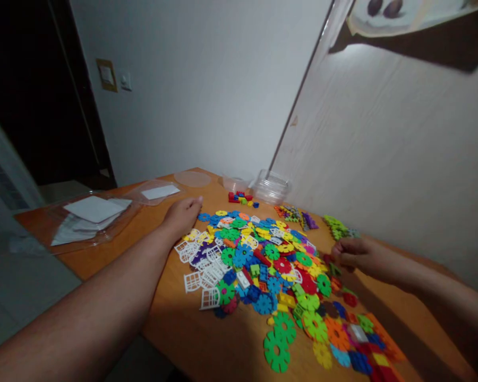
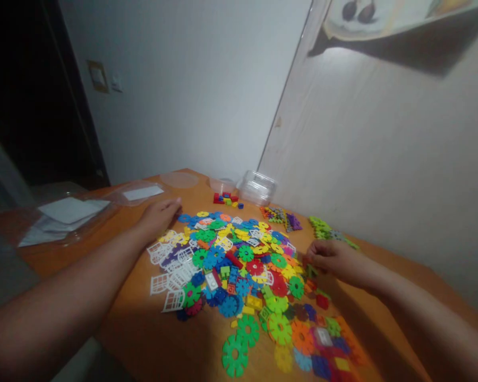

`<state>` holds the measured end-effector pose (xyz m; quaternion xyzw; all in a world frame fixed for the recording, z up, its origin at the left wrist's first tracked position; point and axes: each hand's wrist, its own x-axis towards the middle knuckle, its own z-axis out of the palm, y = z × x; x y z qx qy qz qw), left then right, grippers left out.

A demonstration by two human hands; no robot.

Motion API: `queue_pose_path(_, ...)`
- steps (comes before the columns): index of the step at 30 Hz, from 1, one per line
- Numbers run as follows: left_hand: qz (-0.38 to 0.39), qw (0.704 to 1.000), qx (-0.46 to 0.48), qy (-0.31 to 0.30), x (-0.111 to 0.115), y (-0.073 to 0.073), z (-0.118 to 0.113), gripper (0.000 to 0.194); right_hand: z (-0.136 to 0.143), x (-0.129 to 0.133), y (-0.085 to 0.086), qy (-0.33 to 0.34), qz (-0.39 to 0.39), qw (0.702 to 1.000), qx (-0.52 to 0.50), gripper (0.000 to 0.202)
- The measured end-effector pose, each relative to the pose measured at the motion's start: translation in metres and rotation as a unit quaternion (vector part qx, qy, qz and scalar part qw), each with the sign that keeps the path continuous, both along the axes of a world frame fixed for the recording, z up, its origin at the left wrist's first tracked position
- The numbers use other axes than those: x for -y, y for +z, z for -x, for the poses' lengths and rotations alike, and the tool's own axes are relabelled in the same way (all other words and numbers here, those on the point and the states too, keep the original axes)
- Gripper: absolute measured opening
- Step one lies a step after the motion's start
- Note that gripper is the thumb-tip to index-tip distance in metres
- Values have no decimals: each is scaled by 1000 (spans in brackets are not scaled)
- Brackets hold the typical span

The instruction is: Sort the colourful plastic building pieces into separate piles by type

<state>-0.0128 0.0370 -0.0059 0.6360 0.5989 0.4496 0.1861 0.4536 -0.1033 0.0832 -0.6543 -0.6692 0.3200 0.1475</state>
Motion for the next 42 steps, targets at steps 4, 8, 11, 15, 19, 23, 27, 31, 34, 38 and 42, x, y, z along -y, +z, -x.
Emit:
queue_pose_path(4,-13,999,-30,2,-3,-1,2,55,-19,36,-12,-5,43,999,29,43)
queue_pose_path(8,-11,1000,-16,-6,-3,-2,3,56,-13,54,-29,10,70,996,51,43)
queue_pose_path(11,-15,1000,-18,-9,-2,-2,2,56,-6,56,-39,11,27,993,117,33)
queue_pose_path(15,-20,999,-31,-1,0,-2,1,55,-6,48,-37,8,29,990,140,23)
queue_pose_path(19,-17,999,-40,5,1,0,0,53,5,25,-16,5,-22,998,60,21)
queue_pose_path(23,-16,999,-42,3,4,2,-2,53,47,-17,-2,6,-44,998,-54,27)
queue_pose_path(27,-15,999,-45,-2,5,3,-2,52,95,-76,-14,-1,-28,989,-146,32)
queue_pose_path(31,-20,999,-40,-3,5,1,-2,52,122,-135,-32,-22,-14,986,-163,29)
queue_pose_path(34,-15,999,-41,3,6,0,-3,51,134,-167,-36,-39,-24,988,-149,26)
queue_pose_path(38,-14,999,-45,6,8,1,-4,52,147,-192,-35,-53,-35,991,-122,27)
queue_pose_path(42,-17,999,-44,1,9,2,-5,51,156,-203,-39,-21,-56,993,-105,35)
